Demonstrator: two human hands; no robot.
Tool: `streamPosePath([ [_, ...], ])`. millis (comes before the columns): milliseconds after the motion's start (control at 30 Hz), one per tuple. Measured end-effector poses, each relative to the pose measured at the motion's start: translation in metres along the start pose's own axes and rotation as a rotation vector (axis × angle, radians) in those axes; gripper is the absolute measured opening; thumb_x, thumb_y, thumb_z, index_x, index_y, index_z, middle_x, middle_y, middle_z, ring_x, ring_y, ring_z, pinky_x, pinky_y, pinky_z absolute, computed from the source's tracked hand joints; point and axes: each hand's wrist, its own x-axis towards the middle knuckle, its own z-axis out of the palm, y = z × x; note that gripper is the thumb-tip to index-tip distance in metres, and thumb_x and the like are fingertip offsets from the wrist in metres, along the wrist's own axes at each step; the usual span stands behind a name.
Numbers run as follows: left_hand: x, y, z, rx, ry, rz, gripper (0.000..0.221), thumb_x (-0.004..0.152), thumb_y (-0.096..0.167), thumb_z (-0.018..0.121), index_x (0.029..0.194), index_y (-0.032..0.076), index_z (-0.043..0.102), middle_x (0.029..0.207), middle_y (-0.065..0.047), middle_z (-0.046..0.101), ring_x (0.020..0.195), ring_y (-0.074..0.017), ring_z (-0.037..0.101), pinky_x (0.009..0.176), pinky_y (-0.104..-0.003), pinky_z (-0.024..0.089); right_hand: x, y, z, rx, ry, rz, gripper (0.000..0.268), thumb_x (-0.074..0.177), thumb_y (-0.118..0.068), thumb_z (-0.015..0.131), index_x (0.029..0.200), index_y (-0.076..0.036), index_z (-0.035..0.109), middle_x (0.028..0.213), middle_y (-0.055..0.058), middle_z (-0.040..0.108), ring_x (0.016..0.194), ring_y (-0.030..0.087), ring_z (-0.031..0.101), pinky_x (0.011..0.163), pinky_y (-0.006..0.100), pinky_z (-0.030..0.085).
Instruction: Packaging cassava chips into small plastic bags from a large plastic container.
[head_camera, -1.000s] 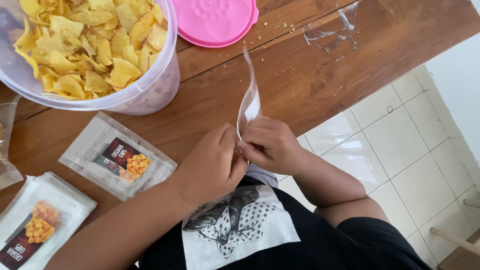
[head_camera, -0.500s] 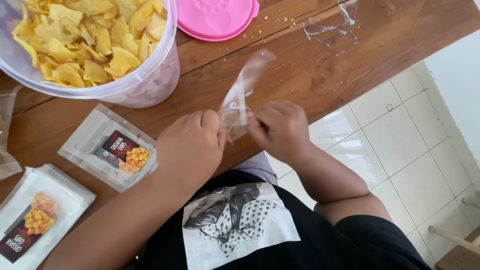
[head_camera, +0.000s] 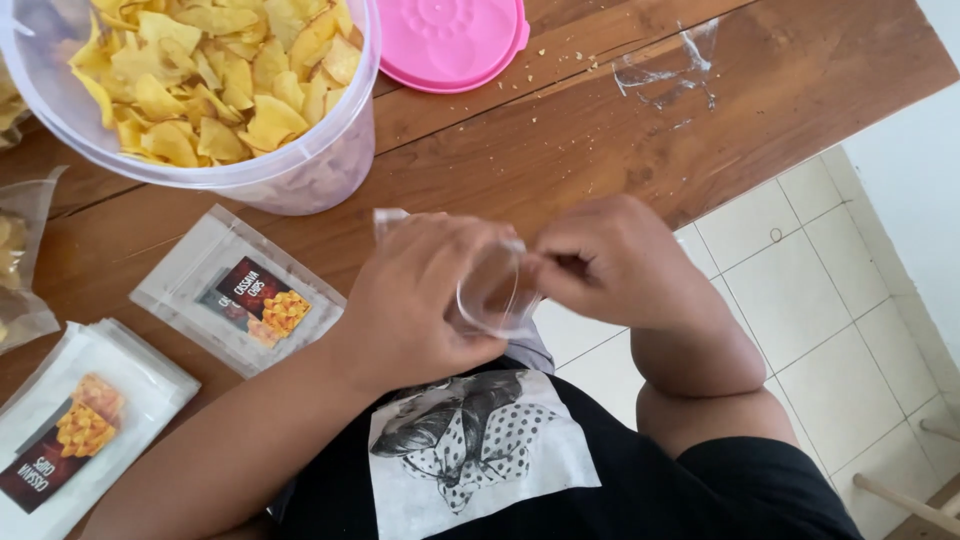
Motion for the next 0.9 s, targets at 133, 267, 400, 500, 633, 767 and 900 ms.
streamPosePath([
  [133,-0.002,-0.018,0.002,-0.511,0.073,-0.257,0.082,0.069,0.015,0.087,0.141,0.003,0.049,0.144,-0.015,0.059,0.129,-0.0238,0.062,0.113,-0.038,0.051,0.019,-0.017,-0.004,-0.106,0.536,-0.265,0.040,0.099,-0.036,0.056,0.085,0.001,0.055,0.079,0.013,0.059,0.071,0.028,0.057,0.070,0.041,0.047],
  [267,0.002,-0.020,-0.004,-0.842,-0.170,-0.362,0.058,0.072,0.016,0.078,0.127,0.006,0.060,0.116,-0.006,0.072,0.101,-0.0154,0.070,0.093,-0.030,0.055,0.033,-0.022,-0.020,0.126,0.062,-0.450,0.024,0.099,-0.027,0.057,0.089,-0.005,0.054,0.083,0.008,0.058,0.073,0.022,0.057,0.072,0.036,0.051],
  [400,-0.004,-0.032,0.007,-0.988,-0.240,-0.409,0.045,0.079,0.029,0.075,0.118,0.009,0.067,0.106,-0.002,0.072,0.094,-0.0152,0.069,0.090,-0.030,0.053,0.045,-0.023,-0.031,0.032,-0.154,-0.261,0.035,0.092,-0.046,0.068,0.090,-0.013,0.058,0.075,-0.005,0.065,0.058,0.012,0.057,0.089,0.035,0.042],
  [500,-0.006,-0.035,0.005,-0.893,-0.221,-0.494,0.030,0.072,0.018,0.069,0.101,0.009,0.069,0.084,0.004,0.065,0.076,-0.0077,0.058,0.069,-0.025,0.046,0.054,-0.030,-0.022,0.091,-0.254,0.000,0.042,0.080,-0.049,0.081,0.093,-0.017,0.056,0.061,-0.011,0.062,0.058,0.015,0.060,0.093,0.037,0.046],
  [633,-0.008,-0.037,0.001,-0.954,-0.214,-0.397,0.021,0.078,0.021,0.070,0.094,0.014,0.057,0.079,0.007,0.055,0.070,-0.0068,0.049,0.067,-0.026,0.041,0.066,-0.039,-0.031,0.146,-0.393,0.338,0.036,0.083,-0.054,0.071,0.086,-0.020,0.062,0.068,-0.011,0.067,0.059,0.006,0.057,0.057,0.025,0.041],
  [767,-0.009,-0.038,0.006,-0.963,-0.208,-0.372,0.038,0.076,0.025,0.070,0.108,0.009,0.058,0.100,0.000,0.061,0.092,-0.0127,0.056,0.082,-0.031,0.045,0.071,-0.028,-0.025,0.234,-0.504,-0.020,0.029,0.086,-0.048,0.067,0.089,-0.021,0.078,0.077,-0.009,0.079,0.061,0.006,0.068,0.061,0.024,0.049],
  [900,-0.017,-0.039,0.019,-0.906,-0.231,-0.480,0.085,0.074,0.048,0.071,0.139,-0.002,0.047,0.126,-0.013,0.066,0.111,-0.0215,0.065,0.095,-0.036,0.053,0.076,-0.021,-0.017,0.109,-0.784,-0.085,0.029,0.076,-0.055,0.076,0.072,-0.027,0.074,0.083,-0.018,0.077,0.074,0.004,0.065,0.097,0.041,0.020],
])
